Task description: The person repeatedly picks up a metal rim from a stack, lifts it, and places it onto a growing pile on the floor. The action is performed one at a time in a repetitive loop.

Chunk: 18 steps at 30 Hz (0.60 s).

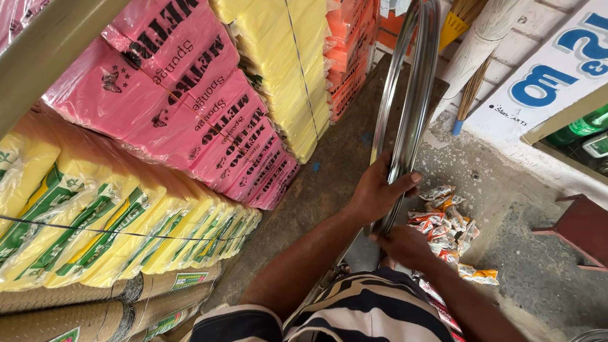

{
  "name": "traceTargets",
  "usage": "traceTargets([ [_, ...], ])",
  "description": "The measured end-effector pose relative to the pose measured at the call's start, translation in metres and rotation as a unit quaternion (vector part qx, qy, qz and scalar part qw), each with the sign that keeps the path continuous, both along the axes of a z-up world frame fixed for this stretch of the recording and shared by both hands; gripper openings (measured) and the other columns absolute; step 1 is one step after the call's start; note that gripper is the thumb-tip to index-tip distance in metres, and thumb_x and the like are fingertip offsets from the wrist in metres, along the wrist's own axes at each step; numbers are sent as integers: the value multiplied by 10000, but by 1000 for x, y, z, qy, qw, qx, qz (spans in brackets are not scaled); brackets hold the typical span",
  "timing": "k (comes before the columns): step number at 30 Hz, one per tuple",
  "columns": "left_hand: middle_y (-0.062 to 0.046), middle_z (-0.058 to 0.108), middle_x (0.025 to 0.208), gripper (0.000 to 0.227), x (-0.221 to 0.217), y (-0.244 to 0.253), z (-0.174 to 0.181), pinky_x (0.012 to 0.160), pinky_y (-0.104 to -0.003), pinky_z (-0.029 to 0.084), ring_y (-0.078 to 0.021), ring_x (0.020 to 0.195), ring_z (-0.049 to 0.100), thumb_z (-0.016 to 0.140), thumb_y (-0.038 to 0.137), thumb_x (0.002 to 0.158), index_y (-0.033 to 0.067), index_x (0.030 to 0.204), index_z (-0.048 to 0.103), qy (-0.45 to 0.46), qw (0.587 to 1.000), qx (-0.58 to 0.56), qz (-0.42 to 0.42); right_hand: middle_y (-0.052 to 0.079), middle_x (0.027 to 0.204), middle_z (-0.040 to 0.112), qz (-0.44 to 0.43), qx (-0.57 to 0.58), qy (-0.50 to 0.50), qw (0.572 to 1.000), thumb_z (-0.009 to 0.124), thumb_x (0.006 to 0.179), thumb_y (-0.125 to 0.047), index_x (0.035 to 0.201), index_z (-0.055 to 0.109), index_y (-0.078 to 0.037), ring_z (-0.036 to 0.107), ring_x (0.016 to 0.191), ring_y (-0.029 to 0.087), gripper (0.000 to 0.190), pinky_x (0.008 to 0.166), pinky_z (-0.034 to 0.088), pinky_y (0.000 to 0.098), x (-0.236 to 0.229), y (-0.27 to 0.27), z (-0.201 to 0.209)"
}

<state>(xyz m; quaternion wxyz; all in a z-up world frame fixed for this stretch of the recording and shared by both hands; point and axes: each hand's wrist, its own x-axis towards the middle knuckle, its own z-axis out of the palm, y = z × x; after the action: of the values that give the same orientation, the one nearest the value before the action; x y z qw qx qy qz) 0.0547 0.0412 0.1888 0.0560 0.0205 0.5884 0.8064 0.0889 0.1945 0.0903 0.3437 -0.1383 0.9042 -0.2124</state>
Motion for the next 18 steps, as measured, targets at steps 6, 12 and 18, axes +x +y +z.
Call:
traceTargets([
  [6, -38, 643, 945, 431, -3, 2, -10, 736, -318, 597, -131, 806, 673, 749, 192, 960, -19, 1242, 501, 16, 998, 56, 13, 117, 857, 758, 18, -45, 63, 997, 735, 812, -574, 1054, 741, -148, 754, 858, 292, 490, 812, 568, 463, -17, 14, 48],
  [12, -69, 648, 927, 424, -4, 3, -14, 713, -326, 576, -148, 800, 676, 754, 186, 993, -47, 1231, 492, 33, 997, 65, 5, 103, 974, 751, 4, -53, 76, 996, 688, 888, -578, 1102, 730, -163, 735, 924, 308, 469, 813, 561, 473, 14, 0, -41],
  [18, -45, 666, 954, 492, 0, -1, -6, 733, -305, 592, -131, 804, 683, 749, 192, 959, -25, 1318, 493, 13, 999, 41, 2, 101, 920, 785, -28, -130, 45, 990, 618, 927, -521, 1103, 766, -169, 770, 861, 283, 421, 787, 580, 437, -21, 19, 4],
])
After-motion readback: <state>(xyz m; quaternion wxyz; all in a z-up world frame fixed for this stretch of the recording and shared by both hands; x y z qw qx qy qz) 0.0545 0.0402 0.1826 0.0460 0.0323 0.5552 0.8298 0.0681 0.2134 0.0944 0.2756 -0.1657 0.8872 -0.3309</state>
